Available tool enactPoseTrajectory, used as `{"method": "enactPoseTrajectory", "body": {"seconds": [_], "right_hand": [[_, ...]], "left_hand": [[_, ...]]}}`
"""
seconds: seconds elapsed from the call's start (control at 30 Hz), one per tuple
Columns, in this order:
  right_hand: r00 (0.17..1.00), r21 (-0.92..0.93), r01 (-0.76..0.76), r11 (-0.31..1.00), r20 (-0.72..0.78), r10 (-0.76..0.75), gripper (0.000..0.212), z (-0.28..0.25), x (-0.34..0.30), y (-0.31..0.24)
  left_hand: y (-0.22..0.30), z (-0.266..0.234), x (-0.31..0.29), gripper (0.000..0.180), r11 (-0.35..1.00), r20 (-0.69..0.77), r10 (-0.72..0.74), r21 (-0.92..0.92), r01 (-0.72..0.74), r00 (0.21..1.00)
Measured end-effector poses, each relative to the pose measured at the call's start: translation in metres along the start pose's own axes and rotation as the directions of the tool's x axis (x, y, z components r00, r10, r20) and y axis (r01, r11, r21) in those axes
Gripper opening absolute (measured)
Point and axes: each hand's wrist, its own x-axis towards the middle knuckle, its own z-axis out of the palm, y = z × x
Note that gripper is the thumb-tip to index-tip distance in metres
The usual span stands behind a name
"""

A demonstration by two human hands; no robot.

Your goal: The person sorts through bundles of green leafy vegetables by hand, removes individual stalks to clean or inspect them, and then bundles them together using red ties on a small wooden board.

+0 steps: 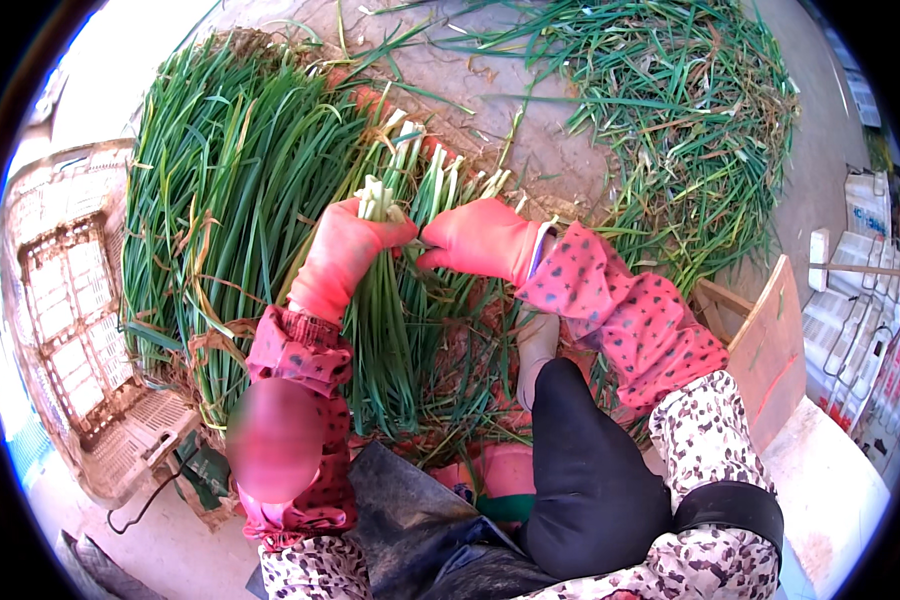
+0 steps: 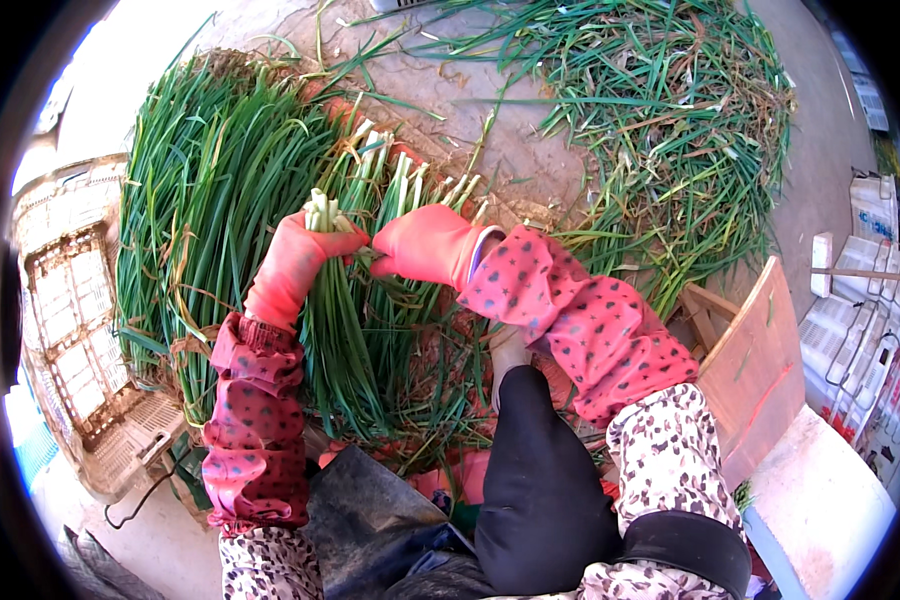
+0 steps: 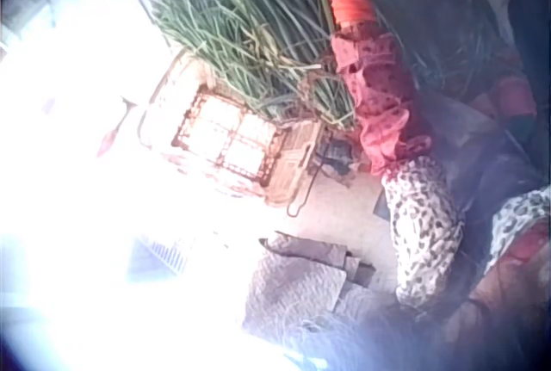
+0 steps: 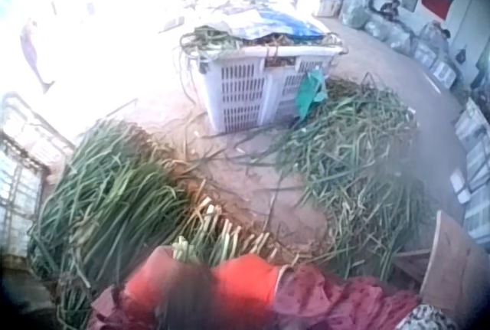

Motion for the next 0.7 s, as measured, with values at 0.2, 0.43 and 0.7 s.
{"method": "enactPoseTrajectory", "body": {"seconds": [0.2,0.43,0.7], "right_hand": [[0.989,0.761,-0.092,0.642,-0.003,0.145,0.028,-0.015,-0.020,0.003],[0.976,0.908,-0.131,0.399,0.046,0.215,0.025,-0.028,-0.022,0.004],[0.928,0.936,0.342,-0.076,-0.324,0.183,0.028,-0.095,-0.052,0.063]], "left_hand": [[0.008,0.005,-0.003,0.016,0.994,0.009,-0.079,-0.079,0.079,0.997],[0.000,0.015,0.000,0.015,0.983,0.226,0.065,-0.182,-0.023,0.972],[-0.002,0.015,-0.009,0.017,0.993,0.251,0.081,-0.102,-0.057,0.965]]}}
